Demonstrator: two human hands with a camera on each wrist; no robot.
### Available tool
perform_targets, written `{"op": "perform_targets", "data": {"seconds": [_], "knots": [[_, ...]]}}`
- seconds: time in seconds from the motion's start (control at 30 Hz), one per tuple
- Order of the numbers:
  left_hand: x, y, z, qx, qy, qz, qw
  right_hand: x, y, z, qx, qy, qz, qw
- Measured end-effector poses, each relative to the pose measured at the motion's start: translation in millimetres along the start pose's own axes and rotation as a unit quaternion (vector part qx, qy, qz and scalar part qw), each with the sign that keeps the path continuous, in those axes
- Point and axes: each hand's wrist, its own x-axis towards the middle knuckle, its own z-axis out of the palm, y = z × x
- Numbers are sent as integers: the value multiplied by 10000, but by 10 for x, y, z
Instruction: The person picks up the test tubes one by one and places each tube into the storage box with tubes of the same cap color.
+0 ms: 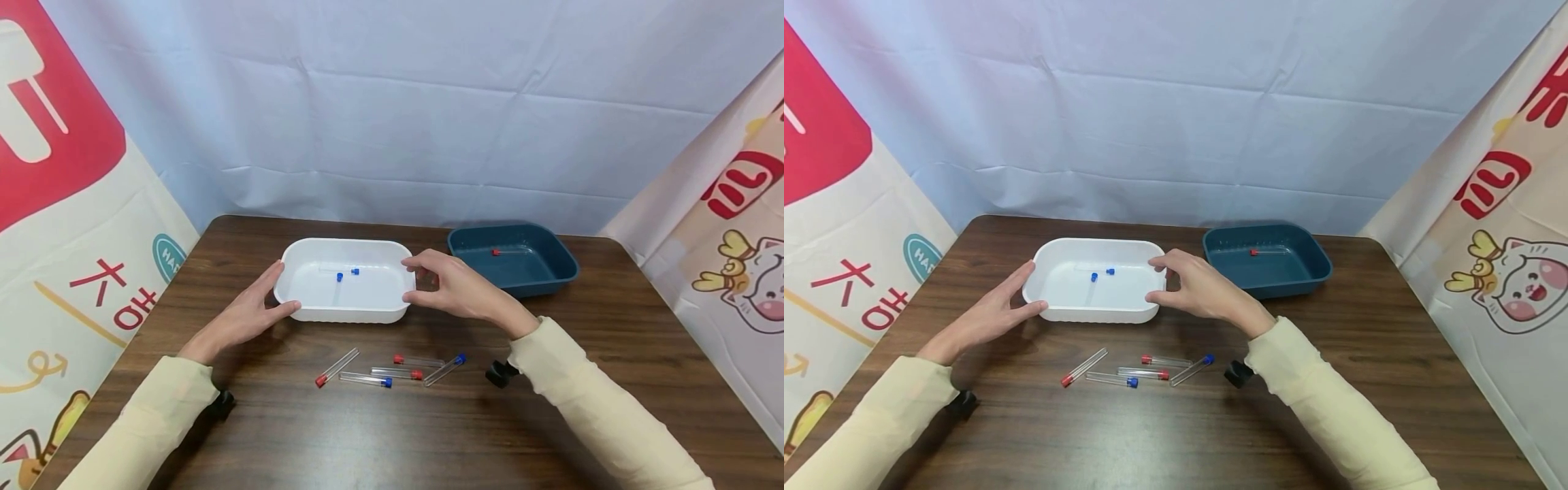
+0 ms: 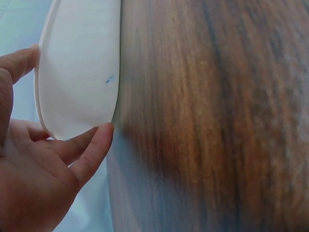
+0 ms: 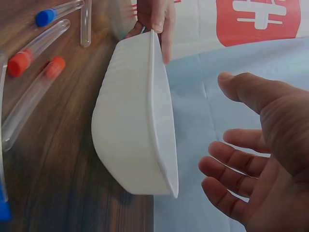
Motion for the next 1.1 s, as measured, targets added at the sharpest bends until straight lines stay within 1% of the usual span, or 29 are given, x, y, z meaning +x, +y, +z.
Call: {"op": "perform_targets", "data": {"seconds": [0.13, 0.33, 0.57, 0.7, 0.87, 1.1], "knots": [[6, -6, -2, 5, -15, -13, 10000, -151, 14, -54, 92, 31, 40, 9999], [2, 2, -6, 1, 6, 10, 10000, -379, 56, -86, 67, -40, 165, 9998], [-1, -1, 2, -41, -6, 13, 10000, -618, 92, -64, 59, -34, 90, 9999], [0, -7, 2, -76, 1, 24, 10000, -730, 100, -42, 58, -79, 86, 9999], [-4, -8, 4, -109, -17, 11, 9999, -857, 108, -12, 30, -143, 208, 9997], [-2, -21, 14, -86, -18, -6, 10000, -989, 158, 59, -68, -60, 7, 10000]]}}
